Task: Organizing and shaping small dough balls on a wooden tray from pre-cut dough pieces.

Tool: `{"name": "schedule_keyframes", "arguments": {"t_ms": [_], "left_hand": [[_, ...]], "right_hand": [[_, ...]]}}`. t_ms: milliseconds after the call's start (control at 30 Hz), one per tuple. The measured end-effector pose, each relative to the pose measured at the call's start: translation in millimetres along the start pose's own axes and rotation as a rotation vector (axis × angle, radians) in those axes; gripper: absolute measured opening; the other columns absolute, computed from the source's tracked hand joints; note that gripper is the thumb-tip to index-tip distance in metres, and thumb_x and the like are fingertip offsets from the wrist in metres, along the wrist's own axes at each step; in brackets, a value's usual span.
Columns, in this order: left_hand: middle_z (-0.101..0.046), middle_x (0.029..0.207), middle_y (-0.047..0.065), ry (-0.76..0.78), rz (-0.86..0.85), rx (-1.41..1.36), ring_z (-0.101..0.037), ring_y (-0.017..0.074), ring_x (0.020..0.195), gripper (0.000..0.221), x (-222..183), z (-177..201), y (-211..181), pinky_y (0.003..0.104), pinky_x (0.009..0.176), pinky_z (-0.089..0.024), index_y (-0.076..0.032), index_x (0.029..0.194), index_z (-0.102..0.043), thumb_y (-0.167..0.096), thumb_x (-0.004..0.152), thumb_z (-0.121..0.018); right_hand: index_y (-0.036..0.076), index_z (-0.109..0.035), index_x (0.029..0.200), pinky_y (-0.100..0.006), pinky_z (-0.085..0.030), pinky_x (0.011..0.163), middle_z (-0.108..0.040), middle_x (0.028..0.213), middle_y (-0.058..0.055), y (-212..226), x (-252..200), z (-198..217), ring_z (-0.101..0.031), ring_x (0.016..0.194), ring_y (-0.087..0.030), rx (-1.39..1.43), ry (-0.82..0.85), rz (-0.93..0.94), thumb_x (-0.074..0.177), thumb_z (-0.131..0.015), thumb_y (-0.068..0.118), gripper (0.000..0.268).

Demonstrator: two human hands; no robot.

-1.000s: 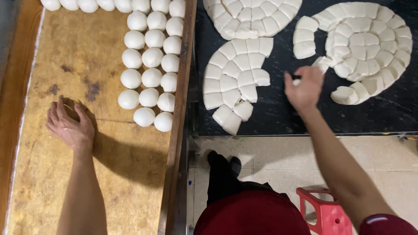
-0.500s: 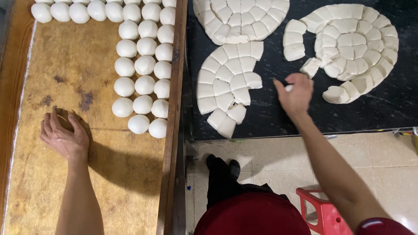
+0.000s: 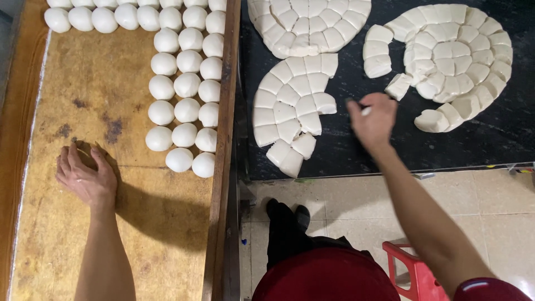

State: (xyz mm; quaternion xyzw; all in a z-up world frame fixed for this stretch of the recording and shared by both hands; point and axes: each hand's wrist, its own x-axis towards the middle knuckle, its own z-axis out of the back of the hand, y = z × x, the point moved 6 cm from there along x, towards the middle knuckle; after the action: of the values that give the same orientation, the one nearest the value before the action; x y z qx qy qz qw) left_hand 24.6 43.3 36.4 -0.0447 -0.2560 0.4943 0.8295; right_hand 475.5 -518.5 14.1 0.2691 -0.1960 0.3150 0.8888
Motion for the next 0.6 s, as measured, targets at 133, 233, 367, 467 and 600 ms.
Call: {"name": "schedule_keyframes", "arguments": {"t_ms": [133,233,367,467,600], "left_hand": [[-0.051,0.155,0.026,0.003,-0.019,0.008,-0.037,0.0464,0.143,0.058,0,1,-1,0.064,0.117,-0.030,0.003,0.151,-0.055,-0.043,0.116,-0.060],[-0.052,0.154,0.025,-0.002,-0.011,0.006,-0.037,0.0455,0.144,0.058,1,-3,2,0.061,0.118,-0.031,0.003,0.150,-0.055,-0.042,0.115,-0.061],[-0.051,0.154,0.027,0.015,0.016,0.004,-0.037,0.0467,0.141,0.057,1,6,-10,0.062,0.116,-0.030,0.003,0.150,-0.055,-0.041,0.114,-0.061],[-0.051,0.156,0.025,-0.007,-0.029,-0.016,-0.036,0.0456,0.145,0.056,-1,4,-8,0.061,0.120,-0.030,0.004,0.150,-0.056,-0.040,0.115,-0.061],[-0.050,0.155,0.026,0.001,-0.018,-0.001,-0.035,0.0470,0.143,0.057,1,1,-4,0.062,0.118,-0.028,0.004,0.151,-0.055,-0.040,0.115,-0.062]], "right_hand": [[0.010,-0.061,0.102,-0.044,-0.044,0.091,-0.060,0.111,-0.010,47,-40,19,-0.056,0.102,-0.029,0.071,0.026,0.142,0.100,-0.077,0.023,0.021],[0.005,-0.063,0.106,-0.043,-0.043,0.090,-0.059,0.111,-0.011,12,-60,24,-0.057,0.101,-0.029,0.089,0.094,0.259,0.099,-0.076,0.023,0.023],[0.004,-0.064,0.101,-0.043,-0.043,0.086,-0.057,0.104,-0.013,-8,-9,15,-0.056,0.094,-0.029,0.005,0.120,0.146,0.098,-0.080,0.025,0.026],[0.007,-0.064,0.093,-0.043,-0.043,0.086,-0.059,0.099,-0.012,-3,16,2,-0.055,0.094,-0.030,-0.035,0.072,-0.088,0.097,-0.082,0.025,0.026],[0.008,-0.064,0.096,-0.043,-0.043,0.091,-0.062,0.102,-0.011,38,-25,19,-0.058,0.099,-0.029,0.064,0.032,0.081,0.097,-0.080,0.020,0.020]]}}
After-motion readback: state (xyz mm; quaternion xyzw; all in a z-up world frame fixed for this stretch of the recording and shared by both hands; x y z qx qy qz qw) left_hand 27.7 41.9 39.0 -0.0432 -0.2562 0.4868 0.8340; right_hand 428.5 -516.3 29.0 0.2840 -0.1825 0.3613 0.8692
